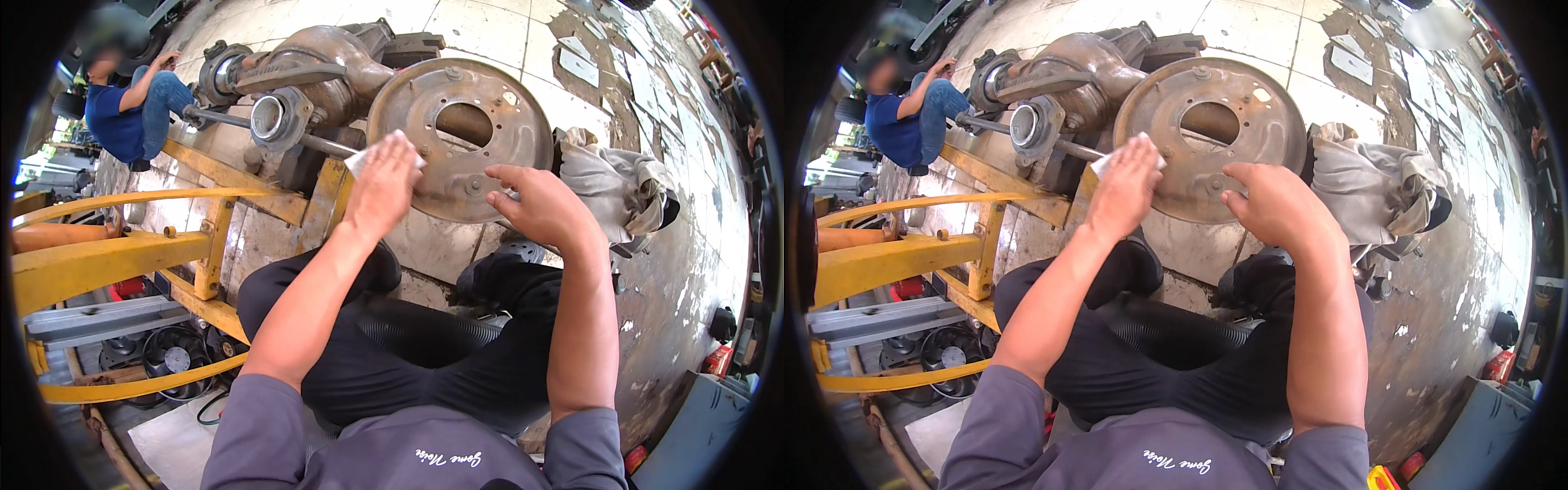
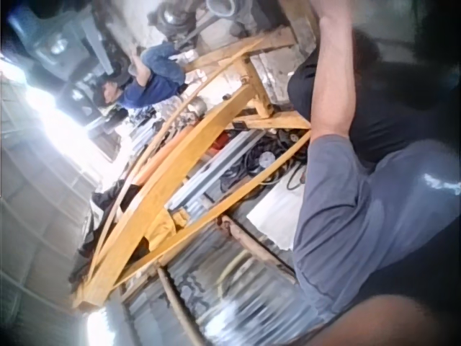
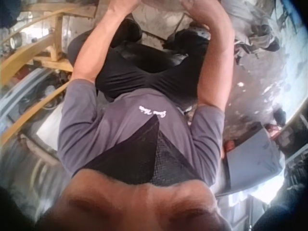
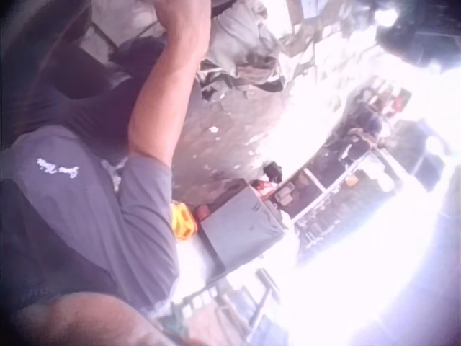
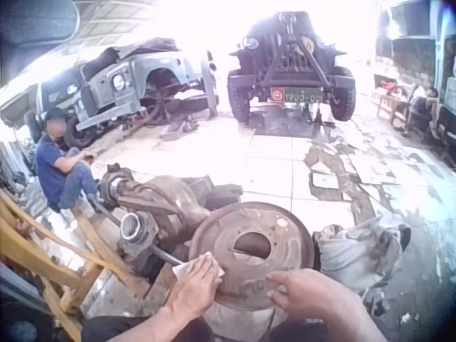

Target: The person sands a brake drum with sandpaper while sitting on the floor. They hold the drum with one hand and rub the sandpaper over its surface with the other.

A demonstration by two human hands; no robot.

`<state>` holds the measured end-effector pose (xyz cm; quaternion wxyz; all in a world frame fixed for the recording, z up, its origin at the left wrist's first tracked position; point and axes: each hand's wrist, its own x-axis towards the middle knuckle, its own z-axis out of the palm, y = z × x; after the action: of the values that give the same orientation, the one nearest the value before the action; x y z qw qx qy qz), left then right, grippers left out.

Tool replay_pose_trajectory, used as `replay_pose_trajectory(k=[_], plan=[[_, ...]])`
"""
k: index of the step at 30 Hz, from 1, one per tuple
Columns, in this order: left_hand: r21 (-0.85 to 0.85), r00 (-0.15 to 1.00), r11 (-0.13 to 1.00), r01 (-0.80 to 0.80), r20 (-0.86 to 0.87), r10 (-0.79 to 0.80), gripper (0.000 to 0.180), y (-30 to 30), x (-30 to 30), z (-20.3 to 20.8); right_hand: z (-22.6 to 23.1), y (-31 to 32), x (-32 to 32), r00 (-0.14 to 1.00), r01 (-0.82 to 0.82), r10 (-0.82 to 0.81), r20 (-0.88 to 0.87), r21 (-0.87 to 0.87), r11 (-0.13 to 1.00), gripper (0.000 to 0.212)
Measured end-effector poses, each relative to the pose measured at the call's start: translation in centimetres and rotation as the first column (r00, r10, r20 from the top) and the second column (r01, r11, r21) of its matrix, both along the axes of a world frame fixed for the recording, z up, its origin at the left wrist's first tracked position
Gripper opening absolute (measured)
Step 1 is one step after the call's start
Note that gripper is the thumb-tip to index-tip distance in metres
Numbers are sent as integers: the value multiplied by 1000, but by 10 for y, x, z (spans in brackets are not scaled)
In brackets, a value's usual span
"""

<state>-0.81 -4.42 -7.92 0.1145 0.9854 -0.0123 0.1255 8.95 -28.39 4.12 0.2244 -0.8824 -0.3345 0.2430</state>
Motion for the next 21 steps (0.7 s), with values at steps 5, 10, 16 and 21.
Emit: replay_pose_trajectory(k=[5,10,16,21], plan=[[95,999,995,-31,29,28,48,0,4,-9,-6,4,2,1000,3,-3,16,20,1000,41],[97,989,985,-141,-22,144,47,17,8,3,-2,7,-1,1000,18,-18,-1,-6,1000,40],[54,999,998,-34,-9,35,47,3,3,-2,-5,10,-3,1000,-16,16,5,-22,1000,41],[36,999,999,36,-21,-35,44,7,1,5,-9,11,-4,998,-63,63,16,-16,998,40]])
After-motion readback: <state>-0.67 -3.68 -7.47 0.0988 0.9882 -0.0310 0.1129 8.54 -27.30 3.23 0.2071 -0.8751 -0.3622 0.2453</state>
